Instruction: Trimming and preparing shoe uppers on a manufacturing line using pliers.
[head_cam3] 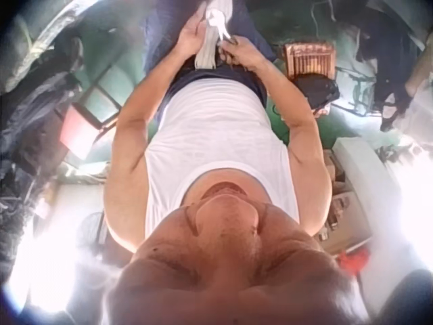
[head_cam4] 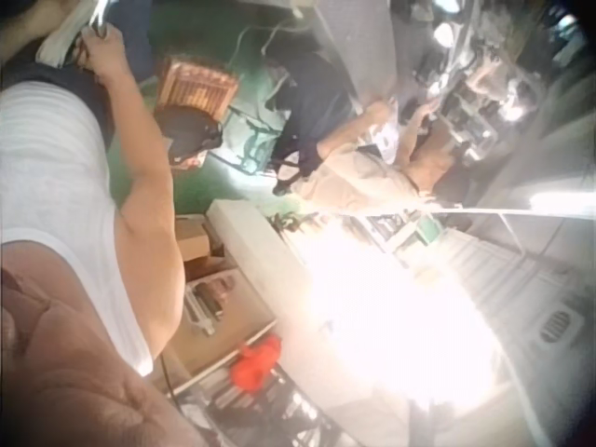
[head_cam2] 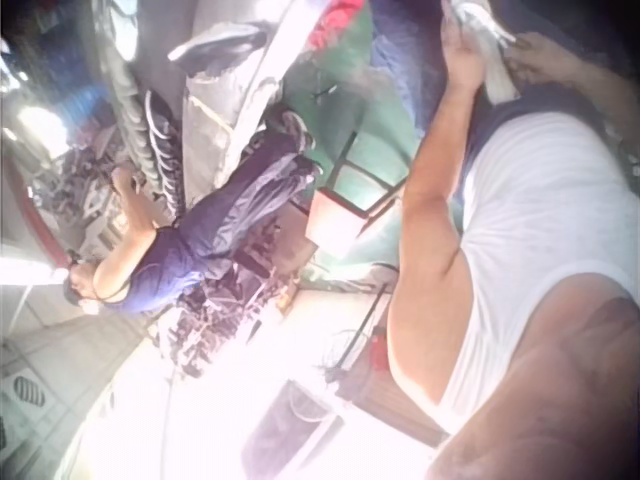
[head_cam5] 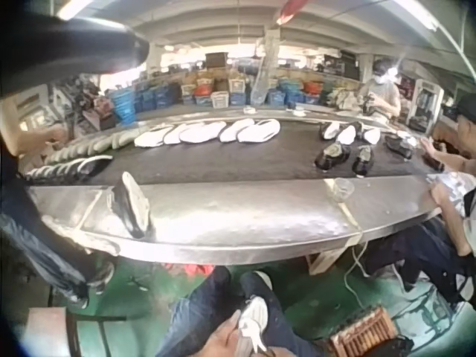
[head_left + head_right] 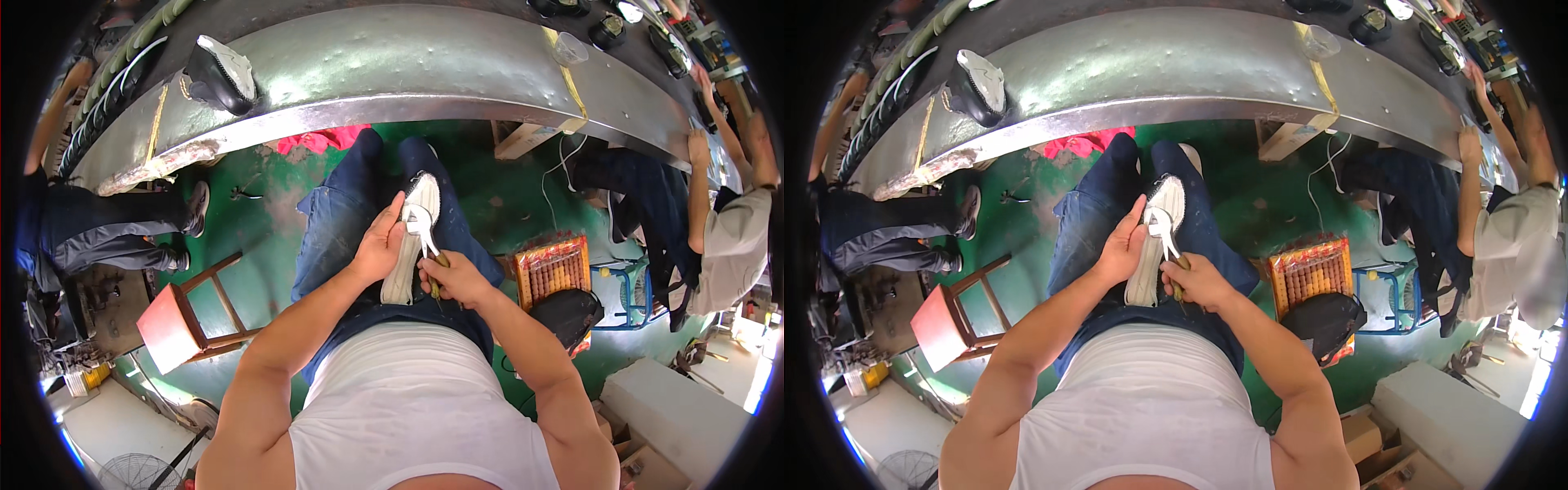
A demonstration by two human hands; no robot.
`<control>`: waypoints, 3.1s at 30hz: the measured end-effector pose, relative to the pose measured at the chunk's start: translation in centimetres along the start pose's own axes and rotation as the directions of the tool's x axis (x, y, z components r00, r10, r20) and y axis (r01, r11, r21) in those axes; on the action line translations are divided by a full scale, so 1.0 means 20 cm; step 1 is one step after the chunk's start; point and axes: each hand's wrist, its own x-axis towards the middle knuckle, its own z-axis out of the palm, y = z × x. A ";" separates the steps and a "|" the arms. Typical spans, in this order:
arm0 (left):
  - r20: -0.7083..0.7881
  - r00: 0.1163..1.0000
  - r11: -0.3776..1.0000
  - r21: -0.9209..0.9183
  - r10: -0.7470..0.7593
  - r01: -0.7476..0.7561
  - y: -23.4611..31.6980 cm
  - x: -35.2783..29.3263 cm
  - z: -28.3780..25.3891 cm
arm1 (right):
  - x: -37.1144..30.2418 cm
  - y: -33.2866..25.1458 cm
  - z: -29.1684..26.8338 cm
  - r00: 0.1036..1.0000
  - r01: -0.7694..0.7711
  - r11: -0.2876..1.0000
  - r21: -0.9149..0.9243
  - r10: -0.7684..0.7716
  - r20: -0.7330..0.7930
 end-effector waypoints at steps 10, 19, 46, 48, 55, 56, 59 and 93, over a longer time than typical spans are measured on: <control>0.307 0.944 0.805 0.587 -0.122 -0.087 0.20 0.07 -0.09 | -0.13 -0.21 -0.25 1.000 -0.015 0.992 -0.129 0.018 0.017; 0.150 0.908 0.882 0.342 -0.391 0.324 0.03 0.03 -0.05 | -0.04 -0.32 -0.13 0.925 0.271 0.714 -0.646 -0.379 -0.031; 0.585 0.523 0.571 -0.122 -0.619 0.812 0.06 0.14 -0.18 | -0.21 -0.12 0.07 0.925 0.219 -0.033 -0.975 -0.312 0.218; 0.575 0.529 0.562 -0.140 -0.624 0.815 0.06 0.14 -0.19 | -0.16 -0.03 0.04 0.869 0.300 0.165 -0.940 -0.453 0.198; 0.557 0.640 0.690 -0.157 -0.529 0.706 0.09 0.07 -0.14 | -0.30 0.07 -0.03 0.888 0.240 0.233 -0.942 -0.446 0.116; 0.522 0.757 0.736 -0.316 -0.393 0.599 0.06 0.01 -0.12 | -0.30 0.06 -0.04 0.927 0.188 0.235 -0.954 -0.362 0.094; 0.586 0.706 0.605 -0.410 -0.398 0.682 0.07 -0.13 -0.13 | -0.32 0.00 -0.04 0.947 0.159 0.184 -0.970 -0.305 0.098; 0.263 0.927 0.757 -0.537 -0.269 0.372 0.84 0.57 -0.90 | -0.13 0.06 -0.24 0.968 0.134 0.875 -0.466 -0.216 -0.127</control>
